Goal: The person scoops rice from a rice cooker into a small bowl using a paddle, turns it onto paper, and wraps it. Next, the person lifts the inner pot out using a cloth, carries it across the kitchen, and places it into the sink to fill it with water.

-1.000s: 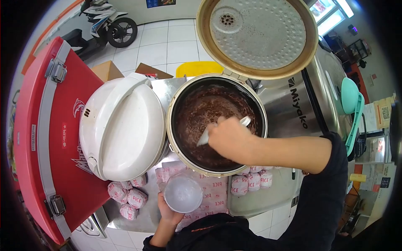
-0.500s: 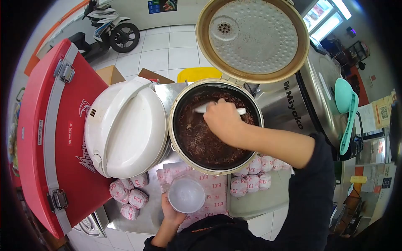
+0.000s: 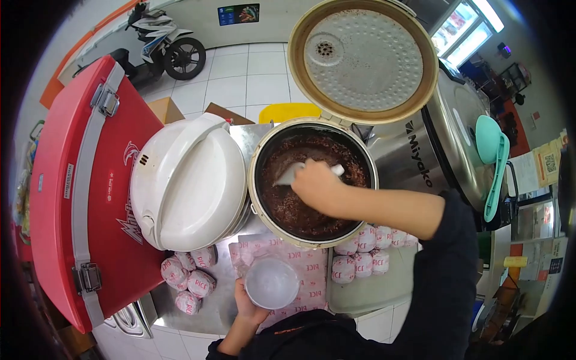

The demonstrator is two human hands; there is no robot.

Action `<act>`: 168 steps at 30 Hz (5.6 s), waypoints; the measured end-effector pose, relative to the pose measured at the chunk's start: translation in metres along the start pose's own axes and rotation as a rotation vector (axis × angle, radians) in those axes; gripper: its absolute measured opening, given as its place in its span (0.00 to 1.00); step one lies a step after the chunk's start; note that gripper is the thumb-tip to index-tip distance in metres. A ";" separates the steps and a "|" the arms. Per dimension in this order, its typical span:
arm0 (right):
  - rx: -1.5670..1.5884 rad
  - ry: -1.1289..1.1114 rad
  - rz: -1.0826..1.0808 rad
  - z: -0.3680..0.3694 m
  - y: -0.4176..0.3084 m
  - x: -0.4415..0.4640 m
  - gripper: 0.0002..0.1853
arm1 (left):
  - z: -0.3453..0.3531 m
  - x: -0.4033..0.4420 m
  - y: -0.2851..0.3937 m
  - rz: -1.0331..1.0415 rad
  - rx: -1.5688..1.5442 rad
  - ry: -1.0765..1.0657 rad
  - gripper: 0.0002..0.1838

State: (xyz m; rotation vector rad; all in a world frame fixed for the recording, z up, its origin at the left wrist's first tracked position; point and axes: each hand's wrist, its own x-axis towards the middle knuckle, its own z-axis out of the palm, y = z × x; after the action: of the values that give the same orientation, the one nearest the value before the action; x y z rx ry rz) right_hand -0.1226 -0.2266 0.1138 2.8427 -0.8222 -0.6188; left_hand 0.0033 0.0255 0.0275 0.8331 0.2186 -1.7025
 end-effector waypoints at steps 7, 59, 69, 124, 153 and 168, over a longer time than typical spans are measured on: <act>0.056 0.200 0.039 -0.008 0.001 -0.003 0.05 | -0.002 0.002 0.001 -0.009 -0.038 -0.035 0.32; 0.123 0.140 0.112 -0.072 0.006 -0.133 0.19 | 0.198 0.098 -0.008 0.430 0.097 -0.125 0.23; 0.302 -0.042 0.261 -0.136 0.091 -0.136 0.16 | 0.166 0.057 0.043 0.267 -0.106 -0.251 0.25; -0.061 -0.344 -0.039 -0.010 0.045 -0.020 0.08 | 0.041 -0.018 0.065 0.464 -0.073 -0.083 0.32; 0.788 0.041 -0.014 0.021 0.082 -0.031 0.14 | 0.109 -0.006 0.051 0.476 0.182 -0.198 0.32; -0.056 0.357 0.201 -0.082 -0.010 -0.157 0.24 | 0.191 0.061 0.027 0.159 0.079 -0.296 0.27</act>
State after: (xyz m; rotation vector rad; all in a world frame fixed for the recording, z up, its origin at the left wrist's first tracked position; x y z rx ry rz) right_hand -0.2040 -0.1343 0.2416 2.6571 -0.9847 -0.1019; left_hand -0.0549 -0.1351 0.1358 0.6274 -0.1144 -1.6675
